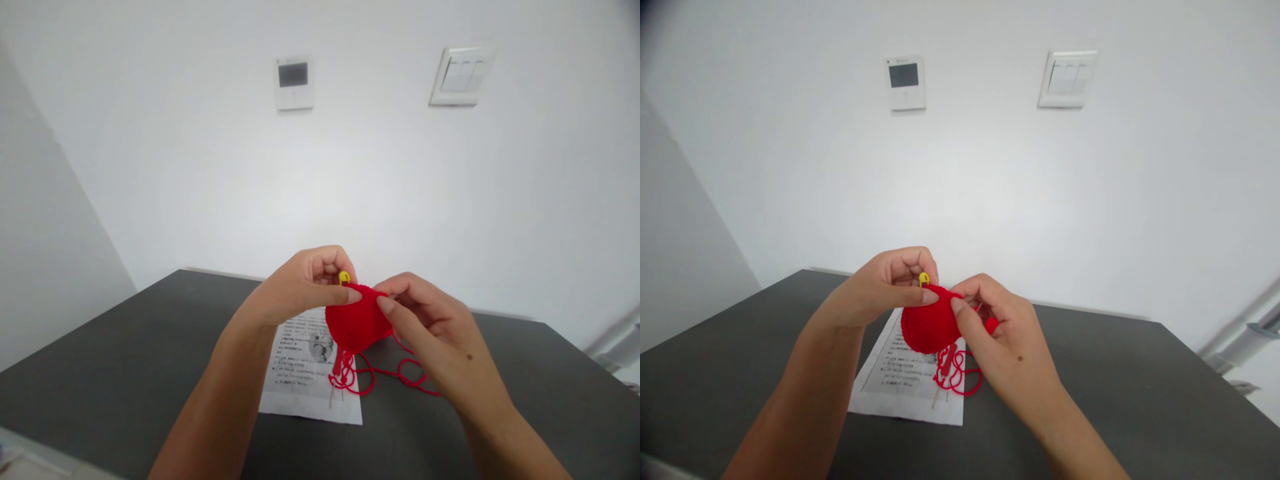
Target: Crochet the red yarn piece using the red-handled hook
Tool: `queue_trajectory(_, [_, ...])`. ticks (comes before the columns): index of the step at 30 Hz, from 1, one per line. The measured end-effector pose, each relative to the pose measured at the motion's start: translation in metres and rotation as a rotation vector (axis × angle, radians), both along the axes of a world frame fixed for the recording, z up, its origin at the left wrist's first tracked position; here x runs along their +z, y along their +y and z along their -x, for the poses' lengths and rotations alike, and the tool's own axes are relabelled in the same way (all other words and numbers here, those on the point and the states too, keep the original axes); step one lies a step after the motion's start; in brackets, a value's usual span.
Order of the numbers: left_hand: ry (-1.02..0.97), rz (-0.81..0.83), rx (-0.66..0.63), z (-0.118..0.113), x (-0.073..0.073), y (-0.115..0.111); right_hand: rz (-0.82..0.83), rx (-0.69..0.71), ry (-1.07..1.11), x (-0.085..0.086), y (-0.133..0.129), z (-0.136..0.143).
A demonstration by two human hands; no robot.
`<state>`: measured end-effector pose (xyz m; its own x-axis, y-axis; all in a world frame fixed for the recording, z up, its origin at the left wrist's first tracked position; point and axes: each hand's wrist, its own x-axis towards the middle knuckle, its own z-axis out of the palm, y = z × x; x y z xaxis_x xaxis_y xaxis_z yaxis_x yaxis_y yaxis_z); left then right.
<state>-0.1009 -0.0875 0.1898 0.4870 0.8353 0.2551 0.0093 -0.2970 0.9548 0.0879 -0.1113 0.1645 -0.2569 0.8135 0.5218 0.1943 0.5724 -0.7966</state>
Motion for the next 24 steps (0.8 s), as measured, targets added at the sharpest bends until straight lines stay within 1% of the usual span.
queue_trajectory(8, [-0.007,-0.005,-0.013,0.0003,0.0007,0.0003,0.019,0.011,-0.002,-0.0007,-0.0005,-0.0012])
queue_trajectory(15, [0.0,0.018,0.014,0.0002,-0.0003,-0.0002,0.037,0.039,-0.001,-0.0003,-0.0005,-0.0011])
queue_trajectory(24, [-0.017,0.041,-0.023,0.0007,-0.0012,0.0003,0.1,0.037,0.028,0.0,-0.0006,-0.0022])
